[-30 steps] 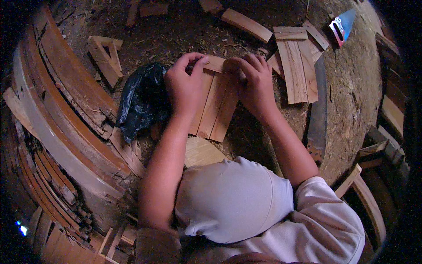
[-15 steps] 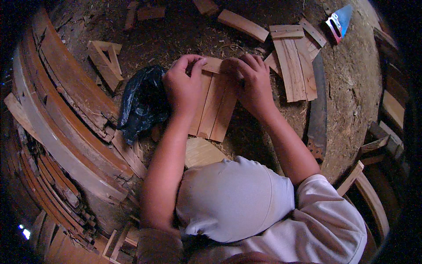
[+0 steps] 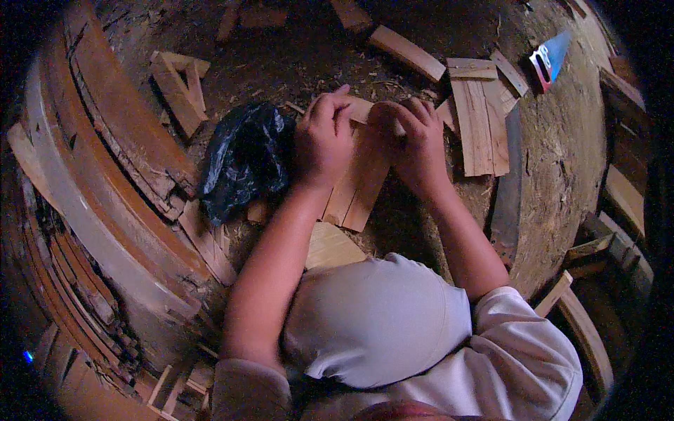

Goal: The person assembles small wooden pieces into a rectangular frame on the floor. They align the pieces, insert nails, and use a hammer to secure the joints. The person repeatedly picks up nails and hammers them into the wood.

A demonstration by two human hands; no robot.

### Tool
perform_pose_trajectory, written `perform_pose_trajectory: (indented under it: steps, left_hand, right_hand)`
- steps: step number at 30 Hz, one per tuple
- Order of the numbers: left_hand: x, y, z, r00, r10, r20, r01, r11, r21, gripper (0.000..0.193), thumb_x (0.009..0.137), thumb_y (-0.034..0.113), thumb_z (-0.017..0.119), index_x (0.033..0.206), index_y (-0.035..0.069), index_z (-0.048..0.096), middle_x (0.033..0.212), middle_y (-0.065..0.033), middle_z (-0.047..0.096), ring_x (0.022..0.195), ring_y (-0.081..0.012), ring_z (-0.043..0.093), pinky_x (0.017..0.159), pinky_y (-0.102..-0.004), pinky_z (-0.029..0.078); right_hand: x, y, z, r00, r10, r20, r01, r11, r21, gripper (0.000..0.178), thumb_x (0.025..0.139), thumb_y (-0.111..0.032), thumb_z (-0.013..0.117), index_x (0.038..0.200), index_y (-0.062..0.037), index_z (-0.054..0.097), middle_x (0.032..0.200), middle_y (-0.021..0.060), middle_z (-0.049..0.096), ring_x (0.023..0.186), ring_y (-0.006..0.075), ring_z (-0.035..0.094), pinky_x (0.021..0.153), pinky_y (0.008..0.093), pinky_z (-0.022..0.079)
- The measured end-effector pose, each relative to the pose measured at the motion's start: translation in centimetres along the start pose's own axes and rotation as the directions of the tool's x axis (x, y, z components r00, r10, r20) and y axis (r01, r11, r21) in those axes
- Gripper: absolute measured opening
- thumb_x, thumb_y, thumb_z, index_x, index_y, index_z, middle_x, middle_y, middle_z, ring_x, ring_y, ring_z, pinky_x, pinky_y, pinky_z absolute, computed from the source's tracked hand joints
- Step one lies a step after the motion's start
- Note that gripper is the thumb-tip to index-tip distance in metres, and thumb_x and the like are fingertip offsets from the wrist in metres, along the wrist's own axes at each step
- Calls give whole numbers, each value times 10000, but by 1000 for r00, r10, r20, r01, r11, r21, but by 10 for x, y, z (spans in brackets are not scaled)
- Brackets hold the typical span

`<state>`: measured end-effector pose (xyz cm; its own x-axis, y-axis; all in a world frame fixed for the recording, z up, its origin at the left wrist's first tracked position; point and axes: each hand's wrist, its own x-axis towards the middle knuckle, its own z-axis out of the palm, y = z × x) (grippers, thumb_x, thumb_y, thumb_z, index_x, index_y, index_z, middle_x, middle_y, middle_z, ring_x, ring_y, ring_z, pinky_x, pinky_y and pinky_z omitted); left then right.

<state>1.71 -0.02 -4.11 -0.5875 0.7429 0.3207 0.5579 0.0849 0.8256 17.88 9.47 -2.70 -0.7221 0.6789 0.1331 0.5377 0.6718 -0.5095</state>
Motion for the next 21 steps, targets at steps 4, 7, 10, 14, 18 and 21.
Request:
perform_pose_trajectory:
  steps: [4, 7, 10, 14, 18, 21]
  left_hand:
    - [0, -11, 4, 995, 83, -57, -85, 996, -35, 95, 922, 34, 635, 1015, 28, 622, 1154, -162, 718, 1032, -378, 691, 847, -451, 571]
    - [-5, -9, 8, 998, 31, -62, -31, 1000, 5, 119, 914, 27, 630, 1032, 32, 614, 1138, -158, 711, 1024, -388, 686, 850, -462, 569]
    - [-3, -9, 9, 998, 45, -50, -46, 999, -20, 168, 907, 22, 626, 1073, 32, 606, 1115, -156, 705, 1015, -391, 684, 838, -468, 567]
    - [-3, -13, 10, 994, 72, -77, -74, 997, -28, 207, 907, 15, 619, 1113, 24, 599, 1099, -170, 696, 984, -385, 685, 811, -471, 563]
    - [-4, -6, 21, 997, 14, -74, -22, 994, -107, 166, 907, 12, 622, 1070, 27, 594, 1085, -162, 698, 976, -380, 687, 815, -467, 562]
    - [-4, -8, 28, 996, 11, -86, -20, 995, -95, 133, 906, -3, 619, 1032, 26, 590, 1094, -162, 710, 997, -376, 692, 847, -459, 557]
  right_hand:
    - [0, -1, 4, 1000, 8, -18, -9, 999, -33, 527, 809, -123, 714, 1330, -171, 651, 1337, 156, 613, 1292, 428, 502, 1105, 535, 379]
    - [1, -3, -4, 998, -16, 57, 18, 999, -49, 543, 816, -159, 735, 1351, -175, 642, 1381, 171, 598, 1313, 444, 490, 1133, 544, 356]
    - [-2, -5, -6, 999, 11, 48, -6, 994, -108, 553, 819, -196, 748, 1361, -176, 636, 1396, 177, 594, 1338, 451, 479, 1147, 546, 341]
    - [2, -5, -5, 993, 45, 105, -23, 979, -202, 560, 827, -243, 742, 1372, -182, 629, 1377, 175, 608, 1362, 440, 472, 1160, 548, 328]
    - [2, 7, -14, 992, -93, 79, 112, 955, -276, 600, 825, -230, 734, 1410, -213, 601, 1336, 165, 622, 1307, 413, 515, 1139, 547, 347]
    - [0, 0, -33, 979, -203, 29, 202, 931, -303, 598, 825, -180, 727, 1404, -170, 576, 1280, 164, 615, 1206, 396, 567, 1079, 510, 408]
